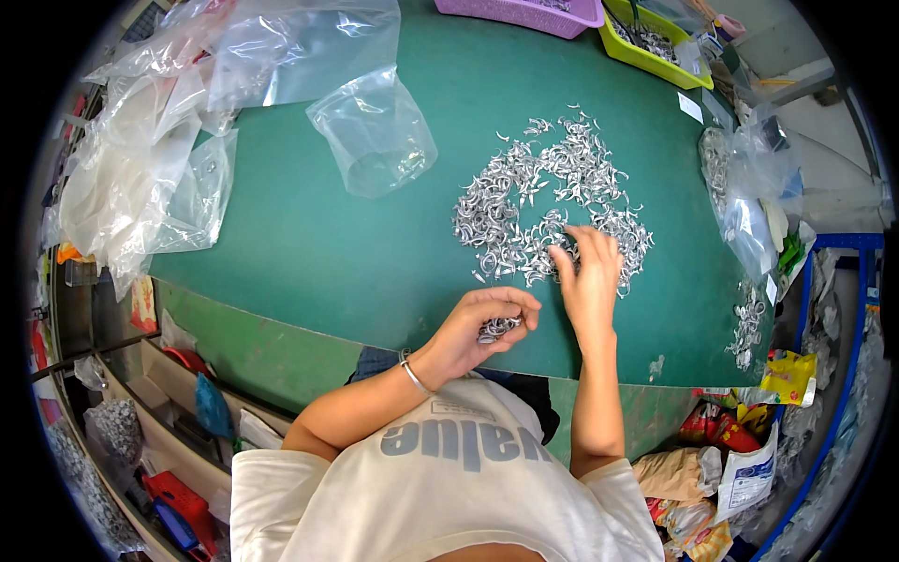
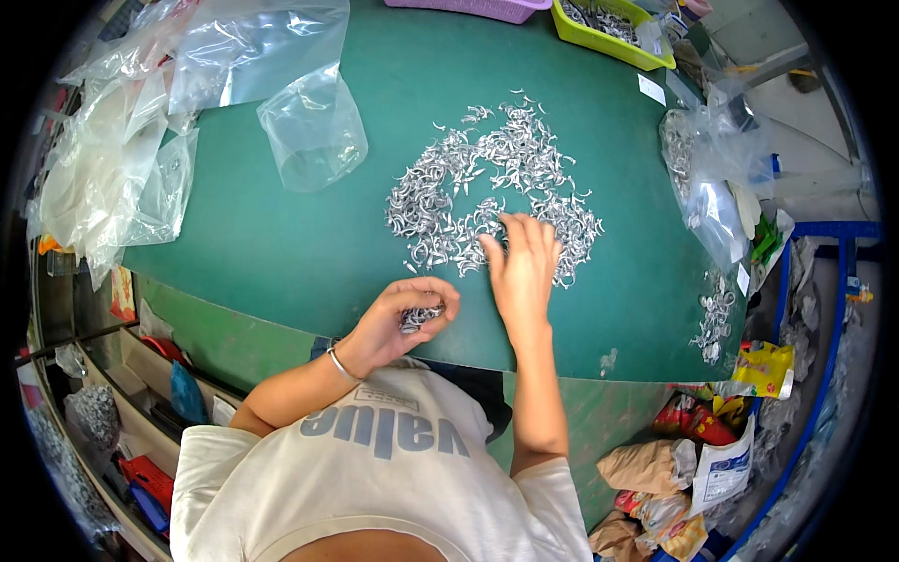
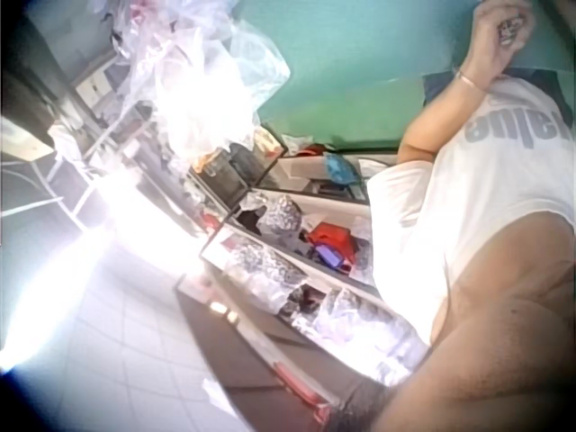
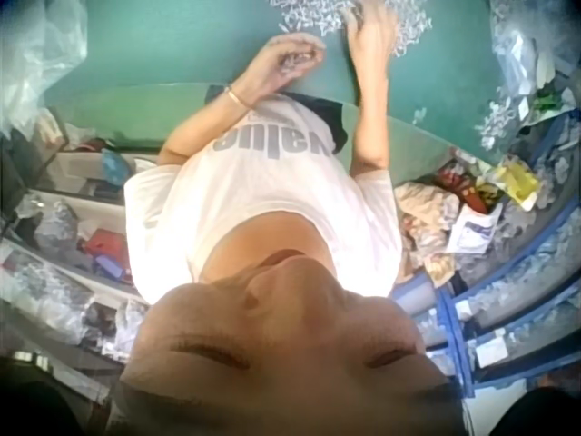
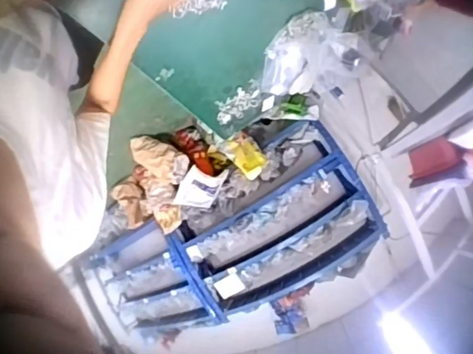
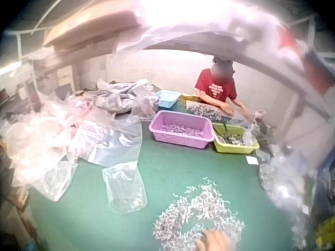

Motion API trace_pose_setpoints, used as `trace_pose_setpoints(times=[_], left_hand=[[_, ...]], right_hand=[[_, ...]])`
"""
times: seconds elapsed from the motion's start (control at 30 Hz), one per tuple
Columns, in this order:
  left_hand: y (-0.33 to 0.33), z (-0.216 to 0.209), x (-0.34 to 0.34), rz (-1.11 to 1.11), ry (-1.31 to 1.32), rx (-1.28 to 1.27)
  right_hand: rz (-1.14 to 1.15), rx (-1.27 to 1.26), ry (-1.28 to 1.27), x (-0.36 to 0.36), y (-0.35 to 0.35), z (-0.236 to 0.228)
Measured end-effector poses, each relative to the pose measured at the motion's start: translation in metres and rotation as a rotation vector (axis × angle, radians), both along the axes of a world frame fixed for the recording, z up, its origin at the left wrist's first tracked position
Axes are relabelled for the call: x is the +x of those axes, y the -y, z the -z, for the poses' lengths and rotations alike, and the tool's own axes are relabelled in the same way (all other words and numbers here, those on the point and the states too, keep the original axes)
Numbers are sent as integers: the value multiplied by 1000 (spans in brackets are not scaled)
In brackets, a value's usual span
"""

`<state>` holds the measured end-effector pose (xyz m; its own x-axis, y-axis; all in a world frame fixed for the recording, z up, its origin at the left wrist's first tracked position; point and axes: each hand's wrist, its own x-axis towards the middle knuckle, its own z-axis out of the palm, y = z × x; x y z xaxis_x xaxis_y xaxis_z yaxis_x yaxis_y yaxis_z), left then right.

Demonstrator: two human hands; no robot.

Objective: The person retrieves a bag of small metal hooks from a shelf and pours them onto a green table. They then pick up the hooks one by one, inspect them, and place them into a pile on the table. The person continues this repetitive sorting process for the duration of the clip.

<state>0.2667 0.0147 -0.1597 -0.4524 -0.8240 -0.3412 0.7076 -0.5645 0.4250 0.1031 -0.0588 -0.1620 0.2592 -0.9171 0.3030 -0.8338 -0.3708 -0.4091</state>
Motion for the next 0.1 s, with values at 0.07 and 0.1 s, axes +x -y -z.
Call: trace_pose_setpoints(times=[0.07,0.1], left_hand=[[0,1,-2,-27,5,27],[0,1,-1,-28,7,27]], right_hand=[[-57,72,-82,9,-1,-1],[-110,149,-82,7,-3,-1]])
